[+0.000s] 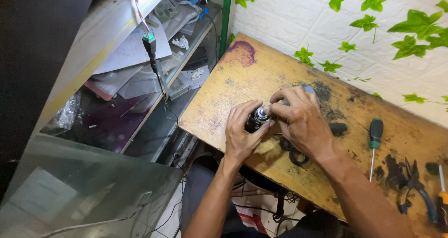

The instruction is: The person disassembles a small electric motor on a wooden workbench. They use a screwdriver to remove screws and separate the motor housing, then manipulate the internal components and a black ring by hand.

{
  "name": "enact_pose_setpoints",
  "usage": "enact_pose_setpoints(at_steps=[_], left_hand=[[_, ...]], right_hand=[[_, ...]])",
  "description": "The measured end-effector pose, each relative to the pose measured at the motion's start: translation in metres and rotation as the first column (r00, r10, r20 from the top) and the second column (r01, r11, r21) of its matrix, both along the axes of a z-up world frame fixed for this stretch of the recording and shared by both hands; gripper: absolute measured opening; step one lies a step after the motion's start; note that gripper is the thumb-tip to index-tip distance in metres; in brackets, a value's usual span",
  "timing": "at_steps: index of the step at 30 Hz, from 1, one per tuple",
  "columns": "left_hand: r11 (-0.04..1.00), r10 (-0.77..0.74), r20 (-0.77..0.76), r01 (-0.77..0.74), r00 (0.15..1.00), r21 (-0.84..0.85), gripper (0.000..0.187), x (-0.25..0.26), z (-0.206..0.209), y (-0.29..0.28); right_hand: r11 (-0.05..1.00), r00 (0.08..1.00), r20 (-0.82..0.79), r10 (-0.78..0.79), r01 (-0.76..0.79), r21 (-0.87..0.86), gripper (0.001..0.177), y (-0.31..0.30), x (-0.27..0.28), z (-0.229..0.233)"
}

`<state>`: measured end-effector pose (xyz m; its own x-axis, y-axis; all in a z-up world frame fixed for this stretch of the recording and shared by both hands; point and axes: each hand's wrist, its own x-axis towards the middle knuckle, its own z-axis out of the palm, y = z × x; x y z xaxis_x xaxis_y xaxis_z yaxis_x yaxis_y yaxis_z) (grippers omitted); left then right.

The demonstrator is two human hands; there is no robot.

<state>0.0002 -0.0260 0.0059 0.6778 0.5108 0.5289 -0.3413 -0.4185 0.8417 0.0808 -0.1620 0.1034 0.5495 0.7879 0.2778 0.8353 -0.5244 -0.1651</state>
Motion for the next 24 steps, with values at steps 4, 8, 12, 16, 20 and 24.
enact_pose_setpoints(at_steps=[4, 8, 12, 16, 20, 24], left_hand=[[0.999, 0.032, -0.041, -0.03, 0.999, 0.042, 0.049, 0.0043, -0.0052, 0.0034], [0.995, 0.046, -0.095, -0.038, 0.994, 0.09, 0.054, 0.001, 0.001, 0.0043], [0.998, 0.048, -0.061, -0.046, 0.997, 0.042, 0.067, 0.0022, 0.001, 0.0024], [0.999, 0.028, -0.028, -0.026, 0.999, 0.046, 0.047, 0.0083, -0.0039, 0.0042], [1.0, -0.001, -0.014, 0.001, 1.0, 0.022, 0.042, 0.0069, -0.0033, 0.0054], [1.0, -0.028, -0.026, 0.028, 0.999, 0.004, 0.043, 0.007, -0.0049, 0.0073]], right_hand=[[1.0, 1.0, -0.002, -0.003, 0.003, 0.002, 0.015, 0.0013, 0.0001, 0.0019], [1.0, 1.0, -0.005, 0.0, 0.0, -0.012, 0.015, 0.0023, 0.0005, 0.0024], [1.0, 1.0, -0.007, 0.009, -0.009, -0.014, 0.013, 0.0038, -0.0006, 0.0043], [1.0, 1.0, 0.001, 0.008, -0.008, -0.023, 0.013, 0.0038, 0.0002, 0.0031], [1.0, 1.0, -0.02, -0.011, 0.011, -0.022, 0.015, 0.0037, -0.0001, 0.0026], [0.999, 1.0, -0.002, -0.006, 0.006, -0.042, 0.014, 0.0032, 0.0015, 0.0008]])
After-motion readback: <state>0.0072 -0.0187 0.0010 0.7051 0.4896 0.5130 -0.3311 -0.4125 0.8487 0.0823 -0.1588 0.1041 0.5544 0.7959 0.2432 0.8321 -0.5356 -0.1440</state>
